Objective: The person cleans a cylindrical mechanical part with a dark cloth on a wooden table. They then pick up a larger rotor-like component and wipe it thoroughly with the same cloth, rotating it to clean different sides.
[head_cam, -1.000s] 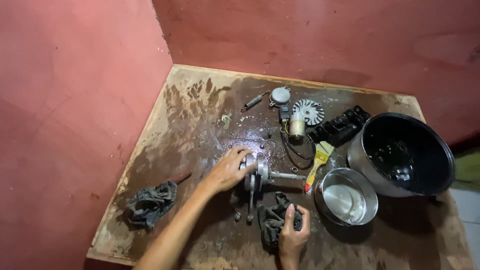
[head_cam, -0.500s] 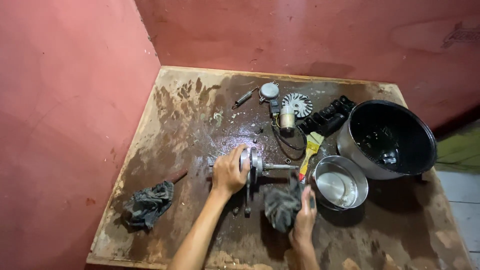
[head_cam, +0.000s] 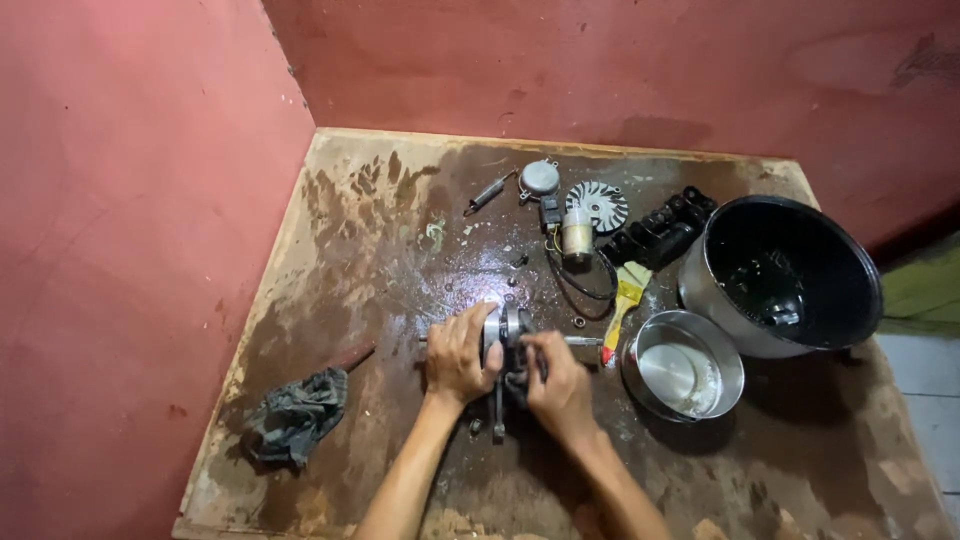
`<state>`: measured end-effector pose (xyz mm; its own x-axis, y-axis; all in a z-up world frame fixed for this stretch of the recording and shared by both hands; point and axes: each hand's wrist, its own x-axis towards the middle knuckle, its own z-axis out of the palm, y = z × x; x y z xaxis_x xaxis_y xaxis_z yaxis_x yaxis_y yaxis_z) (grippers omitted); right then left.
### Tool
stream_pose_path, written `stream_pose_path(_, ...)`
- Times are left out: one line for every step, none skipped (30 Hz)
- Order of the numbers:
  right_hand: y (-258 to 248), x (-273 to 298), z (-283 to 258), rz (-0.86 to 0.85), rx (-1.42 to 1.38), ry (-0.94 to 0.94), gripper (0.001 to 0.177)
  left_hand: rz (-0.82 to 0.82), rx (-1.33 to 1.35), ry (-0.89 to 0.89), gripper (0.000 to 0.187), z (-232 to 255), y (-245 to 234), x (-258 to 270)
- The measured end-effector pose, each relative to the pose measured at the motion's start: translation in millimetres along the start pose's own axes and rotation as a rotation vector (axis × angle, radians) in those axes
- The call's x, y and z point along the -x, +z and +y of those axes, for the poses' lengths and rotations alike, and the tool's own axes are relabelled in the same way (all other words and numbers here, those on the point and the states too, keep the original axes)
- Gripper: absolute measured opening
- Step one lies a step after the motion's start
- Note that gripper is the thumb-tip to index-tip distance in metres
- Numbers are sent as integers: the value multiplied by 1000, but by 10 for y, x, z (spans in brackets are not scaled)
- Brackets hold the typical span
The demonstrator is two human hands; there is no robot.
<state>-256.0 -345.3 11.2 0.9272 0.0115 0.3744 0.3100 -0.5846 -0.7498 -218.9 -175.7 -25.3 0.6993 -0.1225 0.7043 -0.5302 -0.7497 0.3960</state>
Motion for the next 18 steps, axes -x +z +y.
stream_pose_path(1, -100, -47, 2, -3, 2, 20, -3, -1, 2, 56, -7, 9, -17)
stream_pose_path(-3, -201, -93, 18, 71, 105, 19, -23, -10, -41, 56, -10, 19, -35)
stream_pose_path(-19, -304, -133, 34, 150, 209, 17, -43, -14, -86, 56, -5, 44, -54)
stream_pose_path(32, -186, -142, 35, 152, 213, 17, -45, -11, -86, 56, -10, 41, -46)
stream_pose_path(87, -100, -147, 72, 99, 98, 16, -44, 0, -96, 57, -28, 47, -63)
stream_pose_path(145, -14, -150, 107, 45, -17, 15, -43, 12, -107, 58, -49, 52, -78)
stream_pose_path(146, 51, -83, 101, 47, -12, 15, -46, 13, -114, 58, -52, 56, -54)
stream_pose_path(148, 116, -18, 75, 112, -48, 15, -64, 32, -123, 57, -56, 58, -29)
stream_pose_path(175, 125, 44, 56, 173, -95, 16, -74, 46, -125, 56, -101, 60, -55)
stream_pose_path(128, -68, -11, 57, 171, -100, 16, -69, 43, -124, 56, -98, 76, -104)
stream_pose_path(79, -201, -78, -20, 223, 153, 16, -57, 22, -107, 57, -72, 66, -100)
stream_pose_path(27, -333, -143, -97, 275, 406, 16, -46, 0, -89, 58, -41, 58, -96)
stream_pose_path(58, -329, -120, -95, 276, 406, 16, -45, 2, -88, 58, -21, 46, -95)
stream_pose_path(88, -328, -101, -110, 246, 382, 15, -60, -9, -103, 59, -2, 32, -99)
stream_pose_path(129, -355, -81, -122, 215, 354, 15, -70, -22, -115, 60, -3, 21, -125)
stream_pose_path(122, -286, -101, -117, 215, 349, 15, -65, -22, -111, 60, -31, 21, -141)
stream_pose_path(107, -185, -115, -14, 162, 143, 14, -50, 1, -91, 59, -38, 19, -124)
stream_pose_path(94, -84, -127, 88, 108, -65, 14, -36, 25, -71, 58, -48, 19, -105)
